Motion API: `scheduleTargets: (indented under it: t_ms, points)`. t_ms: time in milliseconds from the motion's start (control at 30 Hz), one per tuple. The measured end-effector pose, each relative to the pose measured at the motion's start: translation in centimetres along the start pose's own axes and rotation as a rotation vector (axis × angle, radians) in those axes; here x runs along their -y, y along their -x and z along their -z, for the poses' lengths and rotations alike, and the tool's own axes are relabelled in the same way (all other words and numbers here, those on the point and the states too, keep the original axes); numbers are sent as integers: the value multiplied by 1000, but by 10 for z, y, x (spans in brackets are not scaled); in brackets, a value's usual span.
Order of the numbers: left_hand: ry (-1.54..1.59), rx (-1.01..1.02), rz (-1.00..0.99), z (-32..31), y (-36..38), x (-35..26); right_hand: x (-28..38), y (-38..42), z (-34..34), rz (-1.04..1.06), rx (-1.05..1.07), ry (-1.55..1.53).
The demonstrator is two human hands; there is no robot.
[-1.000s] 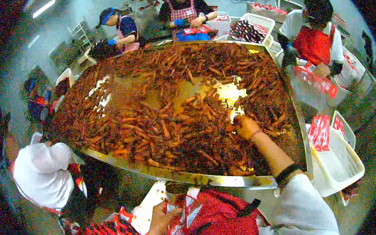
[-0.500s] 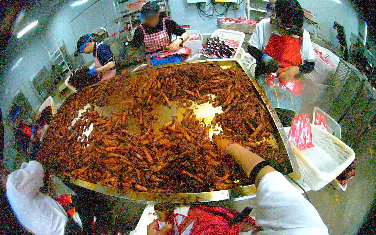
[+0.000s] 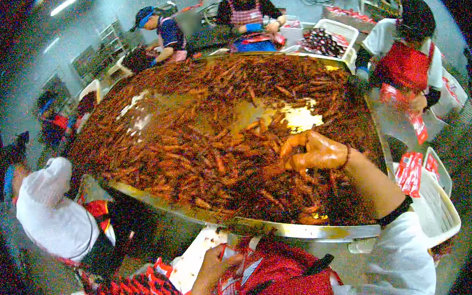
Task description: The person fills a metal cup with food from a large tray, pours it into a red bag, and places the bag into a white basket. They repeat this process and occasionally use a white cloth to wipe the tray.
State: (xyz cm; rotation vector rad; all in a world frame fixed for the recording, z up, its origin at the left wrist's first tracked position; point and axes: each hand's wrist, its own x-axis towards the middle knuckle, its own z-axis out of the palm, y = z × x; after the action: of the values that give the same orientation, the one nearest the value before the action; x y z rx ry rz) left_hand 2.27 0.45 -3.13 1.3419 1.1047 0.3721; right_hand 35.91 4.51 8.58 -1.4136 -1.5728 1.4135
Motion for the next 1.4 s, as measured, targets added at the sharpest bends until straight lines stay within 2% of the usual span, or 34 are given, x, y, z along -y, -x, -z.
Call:
scheduleTargets:
  t_ms: [33, 67, 100, 133, 167, 233, 267, 300, 367, 400, 433, 500, 567, 600, 633, 700, 733, 800, 833, 900, 967, 1000, 1033, 1067, 1100, 1133, 1167, 1200, 1233, 1300, 1333, 1400]
  points:
    - [-15, 12, -16, 0, -1, -3, 17, 0, -13, -18, 81, 10]
    - [-13, -9, -6, 0, 2, -12, 21, -6, -25, 292, 123, 333]
    - [-13, 62, 20, 1, 7, -23, 24, -8, -40, 303, 243, 274]
    - [-13, 132, 41, 2, 10, -30, 35, -8, -57, 356, 309, 354]
    - [-8, 109, 46, 1, 13, -32, 46, -8, -73, 409, 375, 435]
    - [164, 98, -175, 1, 21, -32, 51, -8, -97, 437, 338, 377]
    - [175, 144, 18, 8, 25, -34, 67, -3, -103, 284, 344, 289]
    - [179, 117, 17, 11, 29, -32, 68, -5, -108, 302, 366, 292]
    - [184, 53, -242, 15, 35, -23, 63, -5, -121, 356, 466, 232]
    - [127, 4, -304, 17, 36, -19, 64, -4, -131, 442, 483, 279]
    - [68, 14, -292, 21, 42, -19, 73, -2, -140, 417, 477, 587]
    - [-158, -131, -451, 24, 54, -28, 69, -12, -165, 339, 733, 1175]
    - [-200, -168, -523, 37, 65, -26, 86, -11, -181, 246, 658, 1158]
    - [-264, -137, -495, 44, 75, -27, 92, -19, -184, 115, 846, 1075]
    - [-311, -159, -503, 53, 93, -33, 81, -20, -189, 164, 887, 1081]
    - [-263, -291, -459, 72, 133, -39, 48, -15, -192, 303, 438, 99]
    - [-366, -374, -573, 92, 159, -41, 45, -19, -187, 282, 397, 9]
    - [-665, -769, -660, 115, 223, -69, 44, -20, -189, 165, 219, -219]
    - [-688, -960, -728, 125, 246, -56, 42, -24, -187, 224, 240, -258]
    - [-704, -1375, -817, 146, 292, -30, 19, -33, -176, 26, 119, -396]
    - [-699, -1531, -529, 177, 352, 17, 25, -42, -176, 61, 141, -540]
    - [-388, -1650, -415, 179, 364, 41, 31, -46, -175, 94, 177, -620]
    - [-350, -1598, -120, 180, 380, 62, 38, -46, -172, 116, 194, -683]
    - [-342, -1494, 176, 183, 395, 84, 36, -52, -170, 135, 120, -619]
    - [-441, -1458, -4, 170, 385, 84, 27, -58, -161, 185, 144, -688]
    - [-525, -1424, -199, 163, 368, 80, 26, -62, -157, 97, -26, -790]
    - [-485, -1353, -235, 157, 349, 64, 32, -62, -152, 114, -64, -732]
    - [-508, -1519, -193, 142, 334, 44, 38, -62, -148, 129, -103, -673]
    - [-536, -1705, -146, 126, 316, 31, 55, -62, -147, 137, -24, -932]
    - [-377, -1337, -231, 95, 252, -15, 59, -62, -138, 152, -25, -1027]
    - [-622, -1054, -216, 93, 224, 2, 59, -61, -136, 160, -41, -1020]
    - [-562, -573, -123, 65, 147, 70, 58, -59, -132, 170, -5, -1059]
